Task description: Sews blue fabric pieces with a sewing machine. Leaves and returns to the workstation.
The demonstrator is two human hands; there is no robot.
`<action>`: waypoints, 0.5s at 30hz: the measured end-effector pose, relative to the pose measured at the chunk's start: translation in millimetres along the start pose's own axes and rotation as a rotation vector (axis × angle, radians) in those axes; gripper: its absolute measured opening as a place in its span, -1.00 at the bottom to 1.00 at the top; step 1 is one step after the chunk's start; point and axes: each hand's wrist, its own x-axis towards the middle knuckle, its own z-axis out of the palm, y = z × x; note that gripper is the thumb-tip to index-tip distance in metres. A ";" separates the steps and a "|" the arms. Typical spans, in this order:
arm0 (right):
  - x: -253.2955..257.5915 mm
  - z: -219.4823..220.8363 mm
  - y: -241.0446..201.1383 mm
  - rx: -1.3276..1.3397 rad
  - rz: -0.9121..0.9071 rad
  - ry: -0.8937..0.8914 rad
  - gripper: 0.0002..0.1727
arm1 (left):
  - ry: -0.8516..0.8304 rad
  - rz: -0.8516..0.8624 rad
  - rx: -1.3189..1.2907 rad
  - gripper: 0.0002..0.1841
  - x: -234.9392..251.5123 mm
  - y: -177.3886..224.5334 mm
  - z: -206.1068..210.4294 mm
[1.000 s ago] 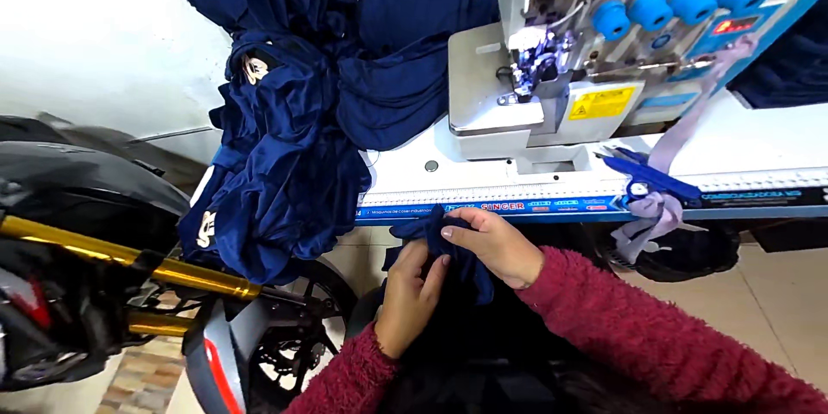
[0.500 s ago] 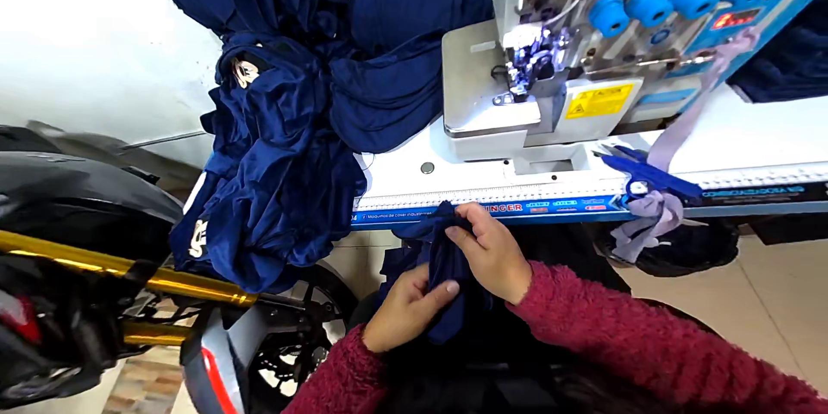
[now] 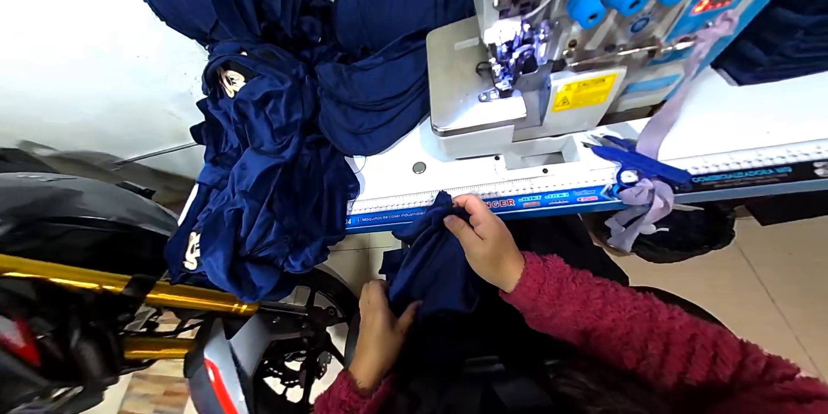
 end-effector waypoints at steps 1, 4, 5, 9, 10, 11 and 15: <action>0.0 -1.4 -0.1 0.019 0.010 -0.015 -0.81 | -0.018 -0.009 -0.027 -0.22 -0.1 2.9 -0.1; 1.6 -5.5 4.1 0.106 0.032 -0.077 -0.80 | -0.020 0.088 -0.187 -0.22 17.0 22.2 -18.8; 1.7 -6.4 4.8 0.134 0.046 -0.102 -0.80 | 0.032 0.216 -0.203 -0.39 28.0 28.9 -23.6; 0.7 -7.4 1.8 0.255 0.121 -0.213 -0.78 | 0.115 0.544 -0.124 -0.72 72.5 60.3 -26.8; 0.6 -8.0 1.1 0.293 0.137 -0.237 -0.77 | 0.113 0.566 -0.137 -0.75 78.4 65.3 -24.5; 0.9 -9.3 1.0 0.334 0.153 -0.257 -0.76 | 0.116 0.584 -0.160 -0.78 82.8 69.4 -22.5; 1.4 -17.4 -2.3 0.496 0.322 -0.322 -0.69 | -0.023 0.493 -0.361 -0.84 93.4 78.1 -27.7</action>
